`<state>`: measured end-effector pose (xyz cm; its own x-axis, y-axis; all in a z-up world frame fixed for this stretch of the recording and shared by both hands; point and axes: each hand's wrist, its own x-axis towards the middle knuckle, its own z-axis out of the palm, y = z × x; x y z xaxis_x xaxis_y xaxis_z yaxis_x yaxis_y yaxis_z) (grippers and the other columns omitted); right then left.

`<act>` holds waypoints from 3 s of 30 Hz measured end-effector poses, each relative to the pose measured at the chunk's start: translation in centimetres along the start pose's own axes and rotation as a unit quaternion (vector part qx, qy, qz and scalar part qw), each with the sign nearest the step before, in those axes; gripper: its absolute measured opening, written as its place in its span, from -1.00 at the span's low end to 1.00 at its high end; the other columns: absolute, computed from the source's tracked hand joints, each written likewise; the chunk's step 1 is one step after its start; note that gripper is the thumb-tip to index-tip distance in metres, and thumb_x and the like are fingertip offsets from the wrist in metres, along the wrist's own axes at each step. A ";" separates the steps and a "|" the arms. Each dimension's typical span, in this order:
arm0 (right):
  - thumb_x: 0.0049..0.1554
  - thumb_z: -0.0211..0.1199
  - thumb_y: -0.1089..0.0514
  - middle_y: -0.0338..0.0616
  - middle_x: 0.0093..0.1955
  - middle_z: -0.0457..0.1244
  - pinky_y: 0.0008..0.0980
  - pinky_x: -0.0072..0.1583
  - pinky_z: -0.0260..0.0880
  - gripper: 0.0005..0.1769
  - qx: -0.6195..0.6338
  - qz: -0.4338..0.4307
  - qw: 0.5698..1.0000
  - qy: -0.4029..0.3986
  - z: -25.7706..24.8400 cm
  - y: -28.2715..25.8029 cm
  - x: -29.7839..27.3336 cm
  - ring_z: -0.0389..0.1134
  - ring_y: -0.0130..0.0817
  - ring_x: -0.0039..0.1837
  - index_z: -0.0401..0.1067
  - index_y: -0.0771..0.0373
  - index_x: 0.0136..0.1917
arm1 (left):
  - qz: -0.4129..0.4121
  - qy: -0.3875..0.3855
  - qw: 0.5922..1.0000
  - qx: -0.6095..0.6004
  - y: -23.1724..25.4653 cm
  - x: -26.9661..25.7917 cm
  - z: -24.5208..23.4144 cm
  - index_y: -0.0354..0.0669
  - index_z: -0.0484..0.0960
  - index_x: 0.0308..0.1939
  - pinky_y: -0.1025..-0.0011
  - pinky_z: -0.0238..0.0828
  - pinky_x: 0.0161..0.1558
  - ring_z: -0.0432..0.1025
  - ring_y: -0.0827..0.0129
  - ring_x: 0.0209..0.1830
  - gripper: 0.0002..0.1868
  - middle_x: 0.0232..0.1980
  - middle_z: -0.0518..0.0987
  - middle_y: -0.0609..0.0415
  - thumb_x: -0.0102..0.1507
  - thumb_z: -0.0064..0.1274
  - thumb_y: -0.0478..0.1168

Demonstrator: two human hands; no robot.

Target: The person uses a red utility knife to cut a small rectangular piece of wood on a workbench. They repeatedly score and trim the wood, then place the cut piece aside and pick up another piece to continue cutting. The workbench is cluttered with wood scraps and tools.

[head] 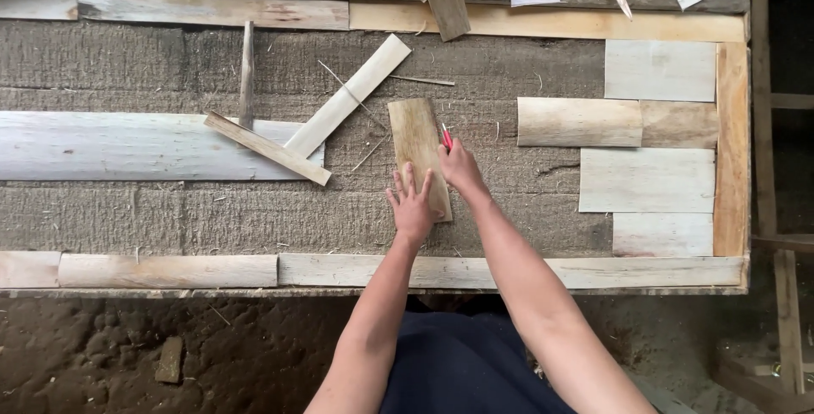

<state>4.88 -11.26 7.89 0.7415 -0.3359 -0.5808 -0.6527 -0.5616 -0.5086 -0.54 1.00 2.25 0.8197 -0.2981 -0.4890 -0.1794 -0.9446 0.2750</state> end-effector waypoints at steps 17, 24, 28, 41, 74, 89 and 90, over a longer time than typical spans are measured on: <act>0.28 -0.18 -0.21 0.38 0.26 0.29 0.20 0.36 0.29 -0.37 -0.068 -0.015 0.997 -0.023 -0.3 -2.0 2.4 0.30 0.32 0.37 0.23 0.35 0.31 | -0.006 -0.005 1.000 -0.017 -0.2 0.3 0.2 0.43 -0.13 0.64 -0.29 -0.29 0.53 -0.44 -0.20 0.68 0.19 0.73 -0.35 -0.02 0.10 0.35 0.19; 0.28 -0.19 -0.22 0.37 0.27 0.29 0.19 0.36 0.29 -0.37 -0.085 -0.015 0.996 -0.018 -1.7 -4.1 2.1 0.30 0.30 0.37 0.22 0.34 0.32 | -0.005 -0.010 1.000 -0.020 -0.2 0.5 0.2 0.44 -0.13 0.64 -0.28 -0.29 0.53 -0.46 -0.18 0.69 0.19 0.73 -0.37 0.00 0.10 0.34 0.20; 0.29 -0.19 -0.18 0.38 0.28 0.29 0.17 0.37 0.28 -0.39 -0.072 -0.017 0.997 -0.021 -3.2 -6.3 0.5 0.28 0.31 0.39 0.23 0.32 0.35 | -0.007 -0.009 0.999 -0.033 -0.3 0.4 -0.2 0.43 -0.11 0.64 -0.29 -0.29 0.53 -0.46 -0.19 0.69 0.19 0.73 -0.38 -0.01 0.10 0.36 0.17; 0.25 -0.18 -0.14 0.39 0.31 0.28 0.15 0.40 0.28 -0.37 -0.086 0.010 0.995 -0.051 -2.1 -6.1 0.3 0.28 0.27 0.41 0.26 0.35 0.37 | -0.004 -0.010 0.999 -0.042 -0.4 0.7 0.4 0.45 -0.12 0.65 -0.27 -0.32 0.53 -0.50 -0.16 0.69 0.17 0.73 -0.40 0.02 0.12 0.33 0.19; 0.26 -0.16 -0.14 0.42 0.29 0.28 0.14 0.35 0.33 -0.37 -0.065 0.061 0.993 -0.082 1.9 2.8 -6.3 0.29 0.28 0.40 0.21 0.38 0.37 | -0.006 0.008 1.000 -0.002 -1.0 1.8 2.6 0.47 -0.12 0.64 -0.26 -0.27 0.54 -0.46 -0.14 0.69 0.12 0.73 -0.39 0.07 0.17 0.31 0.12; 0.26 -0.17 -0.11 0.38 0.35 0.26 0.12 0.38 0.31 -0.37 -0.060 0.083 0.990 -0.100 1.6 2.8 -10.5 0.27 0.27 0.43 0.22 0.38 0.40 | -0.017 0.031 0.999 -0.002 -0.1 0.1 0.7 0.45 -0.01 0.63 -0.23 -0.23 0.54 -0.43 -0.10 0.70 0.10 0.73 -0.31 0.09 0.14 0.34 0.09; 0.26 -0.17 -0.12 0.38 0.35 0.26 0.12 0.38 0.31 -0.36 -0.067 0.082 0.989 -0.102 1.6 2.7 -10.7 0.27 0.27 0.43 0.21 0.38 0.40 | -0.020 0.035 0.999 -0.007 0.0 -0.1 0.4 0.44 0.02 0.62 -0.22 -0.22 0.55 -0.41 -0.08 0.70 0.09 0.73 -0.29 0.11 0.13 0.35 0.09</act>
<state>-5.03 -7.94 11.72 0.5715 -0.2788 -0.7718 -0.7248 -0.6125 -0.3154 -0.82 0.95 1.96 0.8620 -0.2500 -0.4410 -0.1395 -0.9533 0.2678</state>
